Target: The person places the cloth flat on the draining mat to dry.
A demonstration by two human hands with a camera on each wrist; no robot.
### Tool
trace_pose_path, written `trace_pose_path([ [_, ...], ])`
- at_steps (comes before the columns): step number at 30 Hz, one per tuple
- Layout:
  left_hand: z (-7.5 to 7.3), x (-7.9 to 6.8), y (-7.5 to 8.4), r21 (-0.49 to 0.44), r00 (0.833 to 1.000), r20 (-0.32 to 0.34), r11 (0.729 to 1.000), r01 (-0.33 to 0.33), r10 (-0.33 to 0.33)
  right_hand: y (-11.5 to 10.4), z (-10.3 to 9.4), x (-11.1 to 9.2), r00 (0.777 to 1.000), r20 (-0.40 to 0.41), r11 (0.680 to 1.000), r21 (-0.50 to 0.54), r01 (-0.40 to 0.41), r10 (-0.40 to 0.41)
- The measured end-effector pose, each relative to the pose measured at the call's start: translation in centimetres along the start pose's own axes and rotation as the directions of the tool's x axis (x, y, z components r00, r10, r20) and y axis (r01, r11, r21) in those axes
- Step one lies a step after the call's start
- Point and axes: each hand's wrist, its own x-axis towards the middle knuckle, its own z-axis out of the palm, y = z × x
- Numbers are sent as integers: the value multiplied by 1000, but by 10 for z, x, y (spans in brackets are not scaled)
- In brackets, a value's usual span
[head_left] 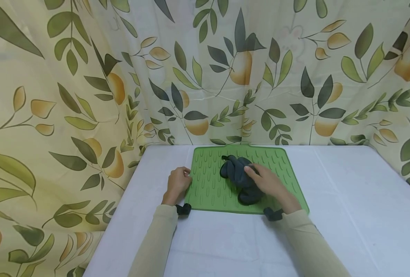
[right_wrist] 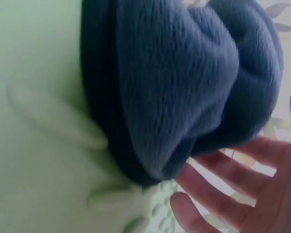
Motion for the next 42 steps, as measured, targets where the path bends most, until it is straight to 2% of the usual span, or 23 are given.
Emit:
trace_pose_path([
  [5, 0, -2, 2, -7, 1000, 2, 1000, -24, 24, 16, -13, 0, 997, -61, 999, -10, -51, 50],
  [8, -1, -3, 6, -22, 998, -28, 998, -55, 55, 22, -20, -2, 993, -77, 995, -36, -88, 85],
  [13, -3, -7, 15, -54, 994, -59, 994, -100, 96, 27, -24, -7, 993, -2, 990, -66, -122, 122],
  [20, 9, -13, 35, -74, 986, 13, 983, -166, 167, 29, -24, -9, 978, 112, 983, -65, -169, 176],
  [23, 18, -16, 46, -45, 977, 66, 979, -198, 201, 27, -24, -8, 966, 140, 975, -73, -208, 216],
  [28, 33, -15, 66, 42, 965, 164, 976, -215, 206, 26, -21, -8, 956, 160, 968, -90, -233, 245],
  [34, 49, -5, 81, 126, 960, 200, 967, -223, 195, 26, -14, -9, 961, 156, 973, -68, -222, 230],
  [37, 54, -1, 85, 95, 958, 217, 973, -212, 187, 27, -12, -8, 962, 163, 975, -71, -211, 220],
  [42, 60, 3, 92, 61, 962, 213, 981, -186, 170, 28, -14, -7, 958, 141, 967, -88, -238, 248],
])
